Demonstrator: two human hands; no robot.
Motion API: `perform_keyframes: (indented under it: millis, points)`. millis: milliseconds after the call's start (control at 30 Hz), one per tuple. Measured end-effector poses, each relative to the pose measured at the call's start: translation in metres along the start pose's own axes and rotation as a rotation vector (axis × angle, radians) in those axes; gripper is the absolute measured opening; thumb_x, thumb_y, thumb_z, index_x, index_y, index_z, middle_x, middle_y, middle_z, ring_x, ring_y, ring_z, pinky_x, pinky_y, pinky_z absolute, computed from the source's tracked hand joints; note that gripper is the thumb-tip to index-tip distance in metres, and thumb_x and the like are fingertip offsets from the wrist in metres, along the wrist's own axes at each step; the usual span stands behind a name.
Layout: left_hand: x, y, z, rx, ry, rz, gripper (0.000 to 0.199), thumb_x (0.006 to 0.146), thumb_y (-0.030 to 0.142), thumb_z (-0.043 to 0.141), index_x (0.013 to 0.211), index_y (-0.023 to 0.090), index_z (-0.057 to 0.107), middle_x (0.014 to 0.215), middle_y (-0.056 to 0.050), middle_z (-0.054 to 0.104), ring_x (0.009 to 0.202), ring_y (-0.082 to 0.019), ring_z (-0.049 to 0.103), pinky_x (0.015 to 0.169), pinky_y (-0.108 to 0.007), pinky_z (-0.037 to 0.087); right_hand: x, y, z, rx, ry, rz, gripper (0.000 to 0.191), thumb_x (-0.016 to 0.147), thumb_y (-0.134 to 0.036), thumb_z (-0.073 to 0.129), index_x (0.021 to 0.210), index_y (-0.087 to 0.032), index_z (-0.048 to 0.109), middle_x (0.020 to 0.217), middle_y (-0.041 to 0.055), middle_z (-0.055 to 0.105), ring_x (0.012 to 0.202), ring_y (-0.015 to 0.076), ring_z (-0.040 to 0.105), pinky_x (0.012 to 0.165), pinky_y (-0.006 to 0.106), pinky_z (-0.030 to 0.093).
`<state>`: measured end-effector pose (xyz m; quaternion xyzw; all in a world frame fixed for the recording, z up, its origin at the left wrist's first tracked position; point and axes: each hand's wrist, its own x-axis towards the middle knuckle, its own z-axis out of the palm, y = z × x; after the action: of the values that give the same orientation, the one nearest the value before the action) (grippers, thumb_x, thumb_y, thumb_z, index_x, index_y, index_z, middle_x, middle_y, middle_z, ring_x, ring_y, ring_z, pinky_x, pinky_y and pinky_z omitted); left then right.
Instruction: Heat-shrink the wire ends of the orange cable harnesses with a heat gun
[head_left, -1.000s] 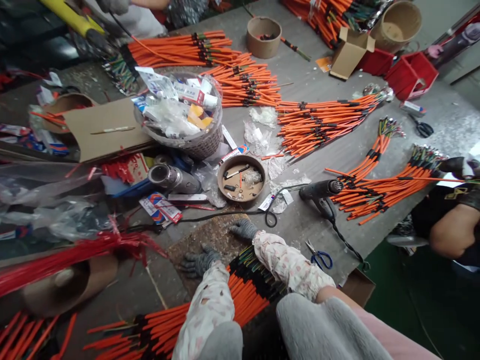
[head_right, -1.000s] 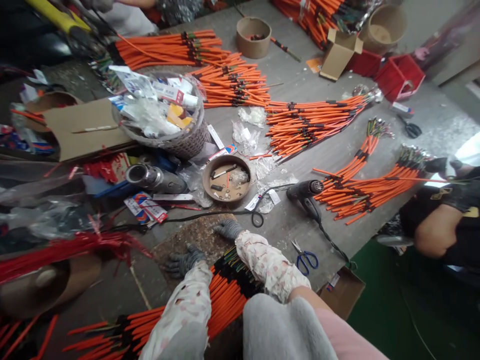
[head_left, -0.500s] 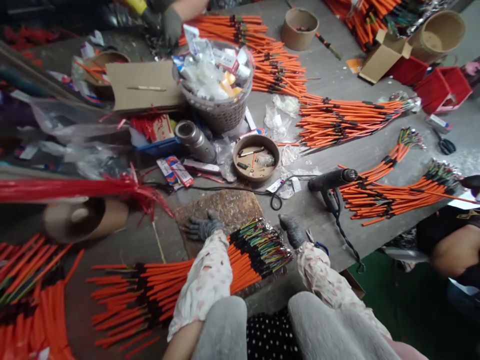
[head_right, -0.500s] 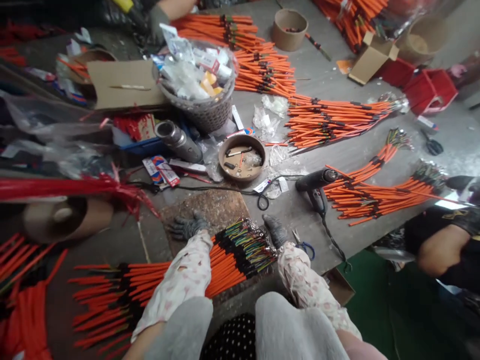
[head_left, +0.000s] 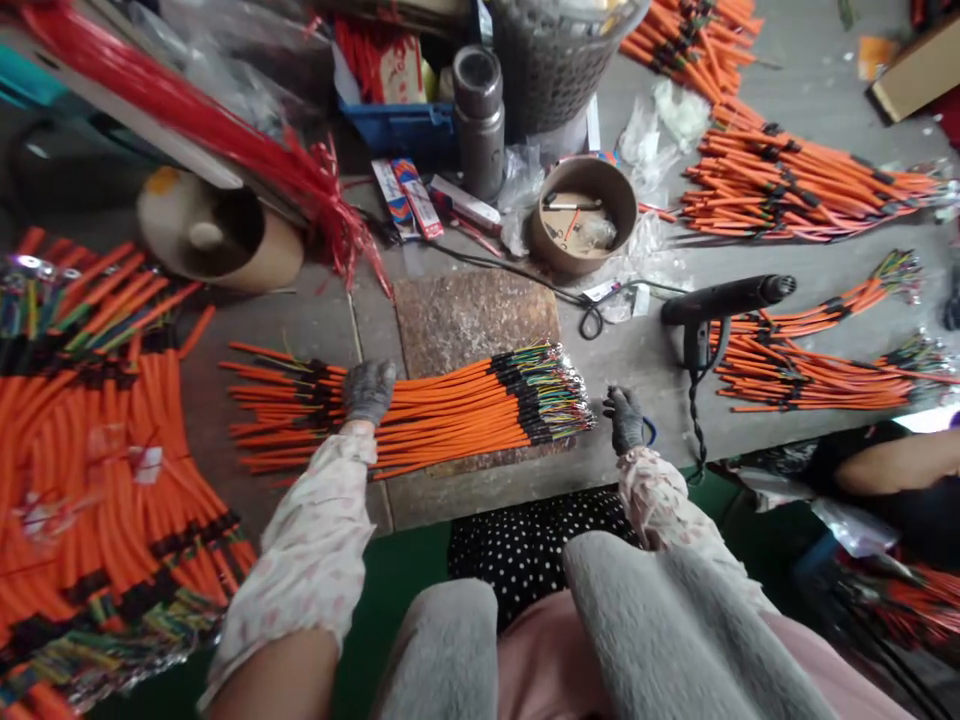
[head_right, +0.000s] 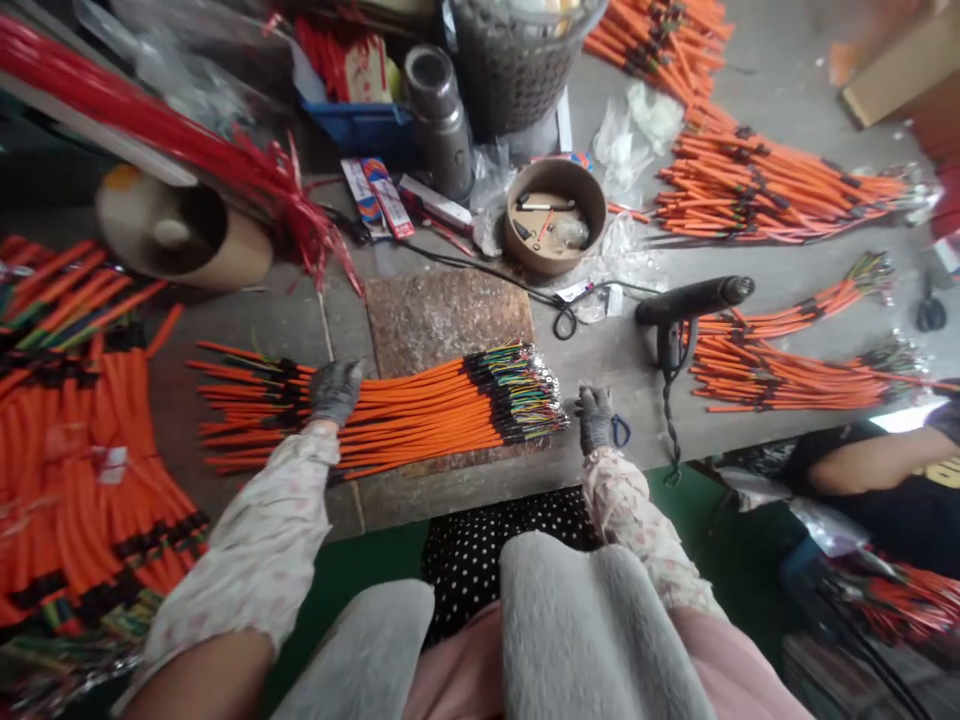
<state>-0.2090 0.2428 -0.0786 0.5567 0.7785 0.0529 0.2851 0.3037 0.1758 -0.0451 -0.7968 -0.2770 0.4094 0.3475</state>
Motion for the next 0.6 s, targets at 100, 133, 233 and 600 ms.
perform_keyframes:
  millis: [100,133,233,600]
  points:
    - [-0.015,-0.011,0.011,0.136,-0.061,0.039,0.042,0.097,0.040,0.047,0.112,0.010,0.073,0.123,-0.024,0.069,0.127,-0.042,0.054,0.117,-0.056,0.035,-0.006,0.002,0.008,-0.004,0.042,-0.077,0.049,0.085,-0.063,0.059,0.106,-0.020,0.071,0.104,0.0069,0.072,0.094,0.0207,0.068,0.082,0.036,0.058]
    - [-0.019,-0.009,0.017,0.194,-0.062,0.066,0.044,0.098,0.042,0.046,0.113,0.010,0.073,0.125,-0.024,0.068,0.128,-0.042,0.053,0.116,-0.056,0.035,-0.006,0.003,0.011,-0.005,0.052,-0.105,0.049,0.087,-0.061,0.058,0.110,-0.020,0.072,0.112,0.0085,0.073,0.101,0.0219,0.068,0.090,0.039,0.058]
    - [-0.027,0.002,0.033,0.345,-0.041,0.129,0.048,0.101,0.042,0.039,0.117,0.011,0.072,0.124,-0.024,0.068,0.126,-0.042,0.052,0.111,-0.056,0.036,-0.002,0.005,0.024,0.001,0.086,-0.162,0.053,0.093,-0.059,0.050,0.119,-0.018,0.073,0.127,0.0121,0.072,0.117,0.0247,0.067,0.108,0.048,0.053]
    - [-0.034,0.012,0.042,0.380,-0.054,0.084,0.054,0.103,0.044,0.032,0.116,0.008,0.070,0.117,-0.026,0.069,0.120,-0.043,0.056,0.109,-0.056,0.035,-0.054,0.024,0.030,0.056,0.010,-0.032,0.042,0.096,-0.058,0.053,0.106,-0.022,0.073,0.108,0.0094,0.074,0.119,0.0267,0.063,0.111,0.047,0.049]
